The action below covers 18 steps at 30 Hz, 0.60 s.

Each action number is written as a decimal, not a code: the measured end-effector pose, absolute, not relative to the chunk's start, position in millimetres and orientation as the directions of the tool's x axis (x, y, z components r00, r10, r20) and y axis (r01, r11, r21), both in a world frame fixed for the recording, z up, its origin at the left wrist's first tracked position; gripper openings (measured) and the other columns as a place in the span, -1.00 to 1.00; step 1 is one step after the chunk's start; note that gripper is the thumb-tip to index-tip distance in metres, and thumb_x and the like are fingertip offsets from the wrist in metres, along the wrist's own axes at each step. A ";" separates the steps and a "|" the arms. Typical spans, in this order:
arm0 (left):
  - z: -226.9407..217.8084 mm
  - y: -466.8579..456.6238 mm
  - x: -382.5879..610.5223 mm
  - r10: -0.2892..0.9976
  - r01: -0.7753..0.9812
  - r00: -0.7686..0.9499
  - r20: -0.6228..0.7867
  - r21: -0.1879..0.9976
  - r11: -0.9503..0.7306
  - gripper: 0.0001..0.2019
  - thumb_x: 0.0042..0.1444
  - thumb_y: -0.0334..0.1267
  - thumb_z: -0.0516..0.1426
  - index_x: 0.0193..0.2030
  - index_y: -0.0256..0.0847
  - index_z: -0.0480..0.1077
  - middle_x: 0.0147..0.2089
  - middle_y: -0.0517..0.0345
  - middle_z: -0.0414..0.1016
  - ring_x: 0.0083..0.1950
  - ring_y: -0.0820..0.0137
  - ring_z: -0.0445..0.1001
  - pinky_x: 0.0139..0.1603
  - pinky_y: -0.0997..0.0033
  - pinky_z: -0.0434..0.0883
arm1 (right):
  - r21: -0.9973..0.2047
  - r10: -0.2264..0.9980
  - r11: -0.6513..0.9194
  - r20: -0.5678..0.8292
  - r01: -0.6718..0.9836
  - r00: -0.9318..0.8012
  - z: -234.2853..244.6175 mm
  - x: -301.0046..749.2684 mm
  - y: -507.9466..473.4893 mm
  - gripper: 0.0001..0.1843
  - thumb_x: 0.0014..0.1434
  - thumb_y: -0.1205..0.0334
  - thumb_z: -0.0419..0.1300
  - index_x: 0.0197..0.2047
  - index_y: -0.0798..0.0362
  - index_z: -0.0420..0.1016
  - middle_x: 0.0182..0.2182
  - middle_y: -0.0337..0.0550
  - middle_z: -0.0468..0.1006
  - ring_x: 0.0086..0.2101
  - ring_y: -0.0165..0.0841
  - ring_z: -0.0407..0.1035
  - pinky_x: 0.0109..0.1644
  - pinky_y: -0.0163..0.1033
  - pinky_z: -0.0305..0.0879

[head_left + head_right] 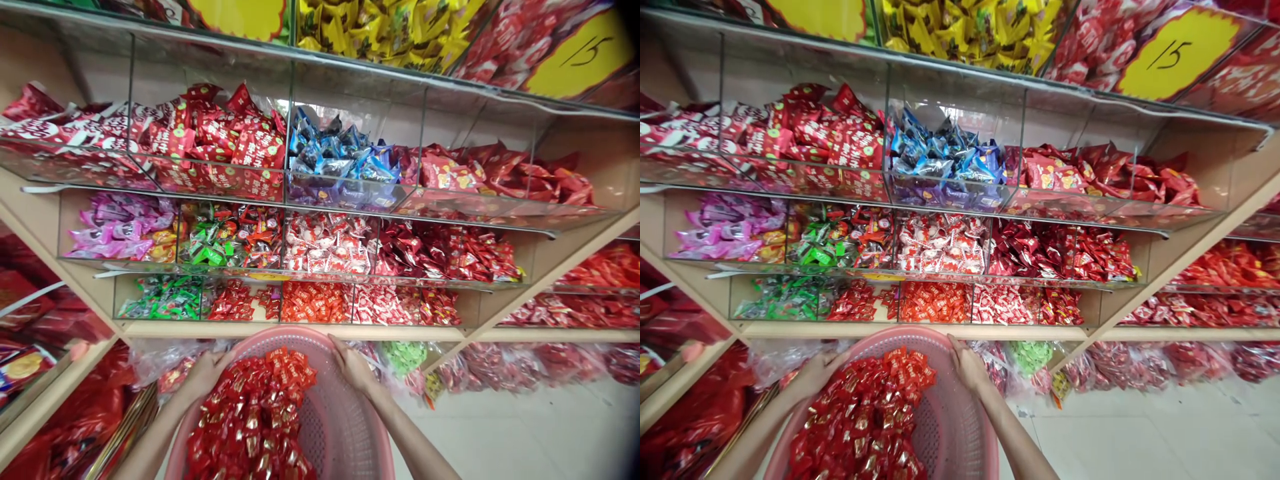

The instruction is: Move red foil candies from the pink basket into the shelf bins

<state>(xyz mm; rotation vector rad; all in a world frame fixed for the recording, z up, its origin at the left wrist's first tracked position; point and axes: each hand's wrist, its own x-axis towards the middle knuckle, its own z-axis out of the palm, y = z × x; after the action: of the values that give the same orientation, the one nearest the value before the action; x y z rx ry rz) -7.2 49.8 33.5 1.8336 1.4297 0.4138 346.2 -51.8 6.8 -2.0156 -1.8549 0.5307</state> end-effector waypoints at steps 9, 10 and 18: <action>47.1 83.8 30.0 0.892 0.707 0.414 -0.183 0.681 -0.189 -0.54 -0.08 0.16 -0.02 -0.57 -0.22 0.39 -0.59 0.19 0.41 -0.43 0.32 0.38 -0.38 0.45 0.24 | -0.443 0.999 -0.054 -0.017 0.895 0.052 3.8 348.6 -47.5 -0.50 0.26 0.21 -0.18 0.26 0.03 0.07 0.04 0.00 0.39 0.00 -0.30 0.31 0.01 -0.23 0.20; 49.7 86.4 38.6 0.902 0.708 0.410 -0.132 0.670 -0.224 -0.57 -0.07 0.13 -0.01 -0.52 -0.21 0.43 -0.53 0.16 0.46 -0.37 0.31 0.40 -0.33 0.46 0.25 | -0.431 0.999 -0.051 -0.016 0.901 0.049 4.7 347.9 -47.5 -0.50 0.26 0.21 -0.18 0.26 0.02 0.06 0.04 -0.01 0.39 -0.01 -0.30 0.32 0.01 -0.24 0.20; 41.9 90.3 74.3 0.859 0.600 0.495 -0.128 0.766 -0.231 -0.52 -0.03 0.11 -0.03 -0.33 -0.25 0.51 -0.38 0.12 0.55 -0.28 0.27 0.43 -0.24 0.42 0.30 | -0.327 0.995 -0.102 -0.030 0.940 0.098 11.9 342.0 -53.3 -0.49 0.27 0.23 -0.19 0.29 -0.03 -0.03 0.11 -0.04 0.31 -0.02 -0.31 0.32 0.00 -0.24 0.20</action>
<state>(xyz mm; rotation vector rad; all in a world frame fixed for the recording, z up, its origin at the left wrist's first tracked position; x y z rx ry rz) 74.3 90.3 41.9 1.9432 1.2032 0.4126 342.0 -53.3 11.9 -2.1480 -1.9378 0.3587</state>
